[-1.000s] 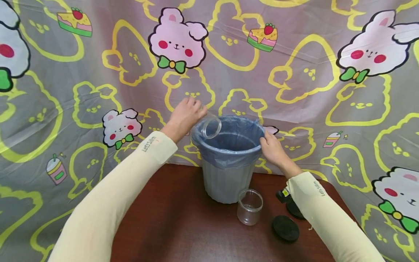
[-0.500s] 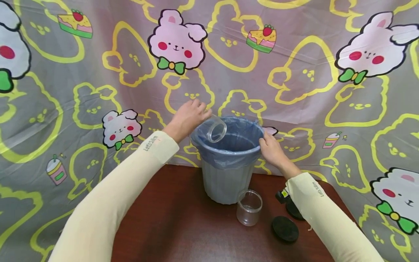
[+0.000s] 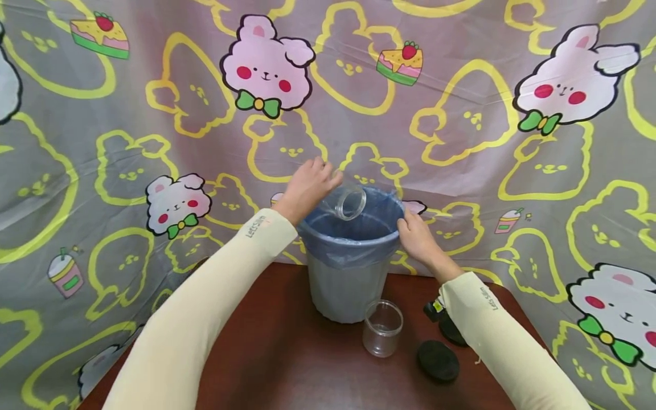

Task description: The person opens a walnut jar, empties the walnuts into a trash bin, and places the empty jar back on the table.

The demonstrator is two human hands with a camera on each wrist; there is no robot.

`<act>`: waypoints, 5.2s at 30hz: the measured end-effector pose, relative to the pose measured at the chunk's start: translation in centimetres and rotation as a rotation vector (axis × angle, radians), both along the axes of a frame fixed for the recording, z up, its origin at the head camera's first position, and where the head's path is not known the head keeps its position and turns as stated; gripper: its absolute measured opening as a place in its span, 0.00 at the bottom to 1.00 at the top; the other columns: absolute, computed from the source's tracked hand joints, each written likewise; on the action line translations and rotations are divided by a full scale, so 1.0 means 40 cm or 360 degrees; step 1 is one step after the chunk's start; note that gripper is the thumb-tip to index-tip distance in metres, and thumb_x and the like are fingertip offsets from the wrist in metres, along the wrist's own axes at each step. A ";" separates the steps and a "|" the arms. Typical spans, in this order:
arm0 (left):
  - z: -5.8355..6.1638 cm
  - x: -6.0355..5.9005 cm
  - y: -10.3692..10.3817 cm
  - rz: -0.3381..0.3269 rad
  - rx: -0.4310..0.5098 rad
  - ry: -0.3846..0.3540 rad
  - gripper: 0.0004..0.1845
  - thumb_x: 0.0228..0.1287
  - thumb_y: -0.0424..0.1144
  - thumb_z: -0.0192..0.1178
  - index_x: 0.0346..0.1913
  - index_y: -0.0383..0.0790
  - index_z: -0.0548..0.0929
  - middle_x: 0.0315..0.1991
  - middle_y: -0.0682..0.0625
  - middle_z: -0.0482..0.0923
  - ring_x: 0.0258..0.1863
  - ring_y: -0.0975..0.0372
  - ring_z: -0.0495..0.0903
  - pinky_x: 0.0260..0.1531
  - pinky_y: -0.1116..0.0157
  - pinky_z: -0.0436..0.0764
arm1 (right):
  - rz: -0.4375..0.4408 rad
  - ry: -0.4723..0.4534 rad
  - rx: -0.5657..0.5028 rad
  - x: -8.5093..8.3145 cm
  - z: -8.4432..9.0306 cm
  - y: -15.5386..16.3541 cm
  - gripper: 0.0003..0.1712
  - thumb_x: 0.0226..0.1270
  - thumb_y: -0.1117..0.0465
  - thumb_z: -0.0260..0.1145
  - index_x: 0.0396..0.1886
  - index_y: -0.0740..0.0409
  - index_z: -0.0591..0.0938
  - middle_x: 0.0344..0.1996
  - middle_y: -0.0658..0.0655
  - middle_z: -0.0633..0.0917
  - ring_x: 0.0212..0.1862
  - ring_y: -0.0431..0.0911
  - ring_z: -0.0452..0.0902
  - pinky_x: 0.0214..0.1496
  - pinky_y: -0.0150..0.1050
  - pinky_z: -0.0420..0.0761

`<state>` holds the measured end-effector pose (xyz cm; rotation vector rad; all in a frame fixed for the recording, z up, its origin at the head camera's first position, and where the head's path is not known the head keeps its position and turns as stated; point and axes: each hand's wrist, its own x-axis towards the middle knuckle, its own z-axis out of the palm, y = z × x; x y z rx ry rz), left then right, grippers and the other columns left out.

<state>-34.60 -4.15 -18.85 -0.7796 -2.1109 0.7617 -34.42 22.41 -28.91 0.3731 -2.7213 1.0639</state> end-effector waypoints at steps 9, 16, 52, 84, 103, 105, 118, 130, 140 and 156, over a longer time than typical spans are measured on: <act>0.007 -0.022 0.019 0.0309 0.0073 -0.0104 0.18 0.67 0.28 0.50 0.59 0.39 0.71 0.49 0.41 0.73 0.47 0.49 0.72 0.45 0.58 0.73 | -0.0011 0.0053 -0.0003 -0.008 -0.011 -0.003 0.32 0.75 0.57 0.36 0.71 0.73 0.48 0.70 0.72 0.52 0.71 0.62 0.46 0.69 0.54 0.50; 0.029 -0.009 -0.017 0.0408 -0.0018 -0.0186 0.19 0.65 0.27 0.51 0.59 0.37 0.69 0.53 0.37 0.71 0.52 0.44 0.70 0.52 0.55 0.72 | -0.0012 0.0065 -0.0008 -0.009 -0.009 -0.002 0.32 0.75 0.57 0.36 0.71 0.73 0.48 0.70 0.72 0.53 0.70 0.62 0.46 0.69 0.54 0.50; -0.003 -0.023 -0.014 0.0231 -0.0099 0.0042 0.17 0.66 0.28 0.50 0.57 0.39 0.72 0.50 0.39 0.74 0.47 0.47 0.72 0.48 0.56 0.71 | -0.0031 0.0125 0.0007 -0.012 -0.009 0.001 0.31 0.75 0.59 0.36 0.71 0.73 0.50 0.69 0.73 0.55 0.70 0.62 0.47 0.69 0.54 0.49; -0.053 -0.018 -0.220 0.0122 0.0753 -0.0482 0.54 0.37 0.53 0.78 0.67 0.37 0.60 0.59 0.33 0.67 0.58 0.40 0.66 0.56 0.47 0.67 | -0.0029 0.0062 0.0015 -0.013 -0.004 0.004 0.32 0.76 0.56 0.34 0.72 0.71 0.48 0.70 0.71 0.52 0.71 0.62 0.44 0.69 0.54 0.47; -0.174 0.017 -0.284 0.0014 0.1904 -0.0831 0.58 0.39 0.59 0.74 0.70 0.39 0.56 0.61 0.39 0.66 0.59 0.46 0.64 0.53 0.45 0.68 | 0.0003 0.0014 -0.0006 -0.014 -0.011 0.001 0.33 0.76 0.53 0.31 0.72 0.69 0.44 0.71 0.69 0.49 0.72 0.60 0.41 0.69 0.56 0.47; -0.192 0.022 -0.287 -0.0008 0.1958 -0.0814 0.57 0.38 0.60 0.74 0.70 0.40 0.58 0.58 0.40 0.69 0.56 0.47 0.65 0.51 0.46 0.69 | 0.0004 0.0024 -0.0010 -0.012 -0.010 -0.001 0.34 0.75 0.52 0.31 0.72 0.70 0.45 0.71 0.70 0.49 0.72 0.61 0.41 0.69 0.56 0.47; -0.316 0.042 -0.309 -0.0136 0.2376 -0.0934 0.55 0.39 0.57 0.75 0.69 0.39 0.59 0.60 0.42 0.69 0.59 0.49 0.65 0.56 0.47 0.65 | -0.0006 0.0022 0.0018 -0.021 -0.013 0.004 0.33 0.75 0.53 0.31 0.72 0.69 0.45 0.72 0.69 0.49 0.72 0.60 0.40 0.69 0.55 0.46; -0.426 0.053 -0.326 -0.0289 0.2602 -0.1077 0.47 0.44 0.43 0.76 0.65 0.35 0.60 0.59 0.37 0.68 0.57 0.49 0.68 0.55 0.51 0.66 | -0.0001 0.0020 -0.0004 -0.013 -0.011 0.002 0.32 0.76 0.54 0.32 0.73 0.65 0.44 0.72 0.68 0.48 0.72 0.59 0.39 0.69 0.55 0.46; -0.477 0.056 -0.333 -0.0497 0.2919 -0.1338 0.50 0.46 0.31 0.73 0.69 0.36 0.51 0.64 0.39 0.61 0.63 0.50 0.63 0.61 0.53 0.63 | 0.0005 0.0023 0.0014 -0.013 -0.009 0.000 0.32 0.75 0.56 0.33 0.72 0.70 0.46 0.71 0.69 0.49 0.72 0.60 0.40 0.69 0.56 0.46; -0.541 0.059 -0.348 -0.0449 0.2971 -0.1412 0.46 0.50 0.28 0.69 0.69 0.32 0.52 0.65 0.36 0.59 0.64 0.49 0.59 0.61 0.54 0.61 | 0.0019 0.0064 0.0009 -0.015 -0.005 -0.005 0.32 0.76 0.57 0.33 0.73 0.69 0.46 0.71 0.69 0.50 0.72 0.60 0.41 0.69 0.55 0.47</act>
